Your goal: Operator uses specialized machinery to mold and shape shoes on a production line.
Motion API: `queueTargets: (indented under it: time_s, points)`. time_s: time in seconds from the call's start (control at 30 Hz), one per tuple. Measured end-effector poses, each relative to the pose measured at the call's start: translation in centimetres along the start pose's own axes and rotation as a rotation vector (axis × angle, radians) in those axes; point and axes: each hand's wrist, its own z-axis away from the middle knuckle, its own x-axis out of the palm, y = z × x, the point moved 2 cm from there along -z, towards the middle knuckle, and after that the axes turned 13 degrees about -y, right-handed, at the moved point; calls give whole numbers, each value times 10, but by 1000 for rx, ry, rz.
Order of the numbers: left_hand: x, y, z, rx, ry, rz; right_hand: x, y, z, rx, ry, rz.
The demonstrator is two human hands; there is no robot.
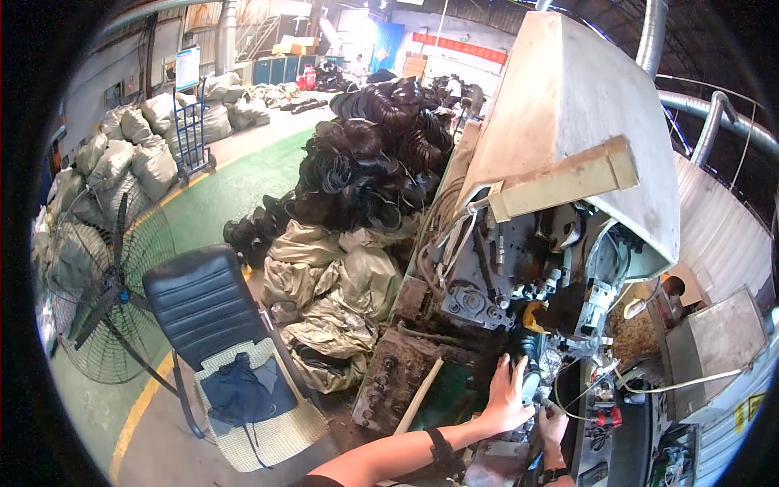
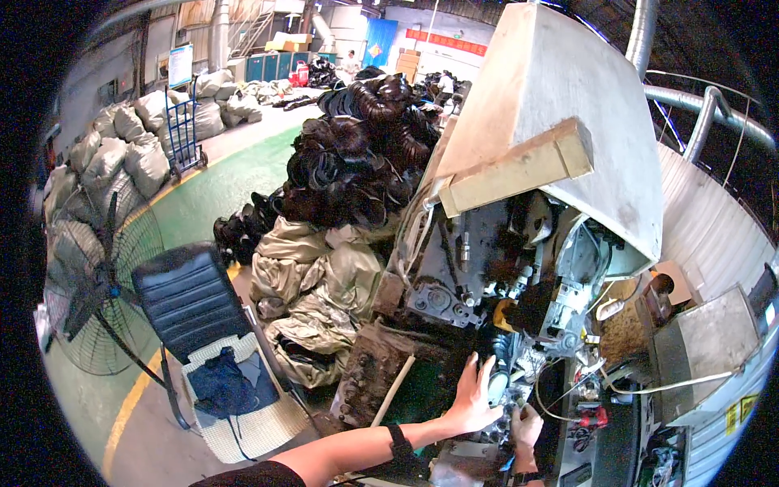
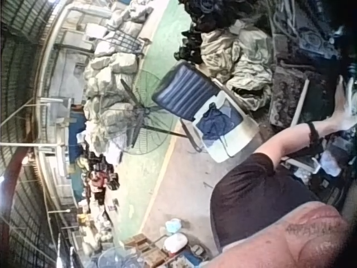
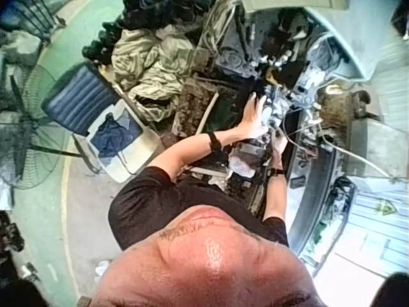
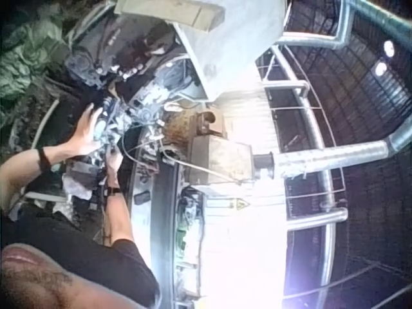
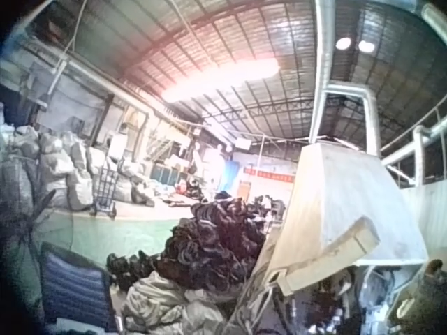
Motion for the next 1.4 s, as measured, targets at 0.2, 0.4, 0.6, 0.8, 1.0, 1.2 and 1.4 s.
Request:
queueTargets:
  time_s: [0.2,0.4,0.6,0.8,1.0,1.2,1.4]
  points:
    - [0,-3,-1,0,-8,-39,4,13,-1,0,-1,1]
    - [3,-2,1,5,16,-41,0,5,0,-20,-29,2]
    - [3,0,10,-9,-25,-47,-1,9,12,3,-61,-51]
    - [-13,-3,15,25,24,-40,2,7,5,-93,-89,39]
    - [-53,-19,-6,23,53,-29,-1,4,-13,77,-95,102]
    - [-54,-29,-5,-118,-149,-13,-5,-1,9,165,-122,-13]
    - [-62,-33,2,52,-214,16,-18,-28,20,131,-205,-312]
